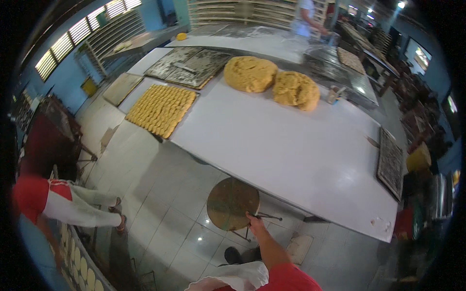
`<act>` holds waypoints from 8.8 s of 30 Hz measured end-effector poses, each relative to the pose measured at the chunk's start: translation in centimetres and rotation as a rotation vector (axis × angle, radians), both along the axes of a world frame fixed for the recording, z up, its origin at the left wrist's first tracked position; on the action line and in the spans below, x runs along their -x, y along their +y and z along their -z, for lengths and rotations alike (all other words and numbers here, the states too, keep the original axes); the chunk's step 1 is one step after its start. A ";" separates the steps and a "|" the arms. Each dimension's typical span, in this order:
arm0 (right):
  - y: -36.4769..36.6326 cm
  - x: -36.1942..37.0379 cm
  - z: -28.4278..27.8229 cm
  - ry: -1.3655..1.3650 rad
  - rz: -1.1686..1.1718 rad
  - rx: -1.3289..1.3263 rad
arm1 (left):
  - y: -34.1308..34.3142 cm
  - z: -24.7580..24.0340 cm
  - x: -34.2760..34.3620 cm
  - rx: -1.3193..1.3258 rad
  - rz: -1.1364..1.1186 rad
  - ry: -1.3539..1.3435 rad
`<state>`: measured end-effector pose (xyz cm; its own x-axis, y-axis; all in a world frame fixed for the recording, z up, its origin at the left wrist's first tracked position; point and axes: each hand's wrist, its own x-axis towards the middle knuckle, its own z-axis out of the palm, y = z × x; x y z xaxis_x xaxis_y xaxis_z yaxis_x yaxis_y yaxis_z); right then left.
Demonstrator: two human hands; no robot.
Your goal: The person handles a metal baking tray, then repeatedly pinches off small pieces of yellow dough, rolls them into short cylindrical shapes, and places them in rows on a tray. The process continues with multiple pieces being shaped and arranged.
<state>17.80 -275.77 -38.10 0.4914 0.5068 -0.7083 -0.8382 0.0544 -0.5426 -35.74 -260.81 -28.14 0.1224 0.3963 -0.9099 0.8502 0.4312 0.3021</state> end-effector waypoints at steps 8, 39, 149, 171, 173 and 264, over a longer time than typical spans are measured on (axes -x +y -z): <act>10.6 -1.7 4.9 0.145 -0.216 -0.240 | -3.4 -1.2 -1.8 -0.060 -0.162 0.119; -17.8 -26.9 -25.8 -0.897 -0.260 0.442 | 6.7 1.2 -38.7 -0.235 -0.140 0.103; 15.4 -24.2 -27.2 -1.378 -0.170 0.853 | 21.3 -17.8 -70.3 -0.985 1.302 -1.149; 20.2 -30.9 -23.1 -1.706 -0.353 1.007 | 20.4 -17.0 -71.1 -1.202 1.724 -1.129; 19.8 -31.4 -23.3 -1.707 -0.335 0.975 | 20.8 -17.4 -71.5 -1.148 1.758 -1.115; 16.8 -46.9 -24.2 -1.355 0.367 1.159 | 25.2 -20.3 -68.6 -0.889 1.296 -1.255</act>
<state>64.73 -258.97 -13.85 0.9228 -0.1505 0.3546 0.1305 -0.7439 -0.6554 32.86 -235.62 -7.89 0.9402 -0.2268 0.2542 -0.3375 -0.7218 0.6043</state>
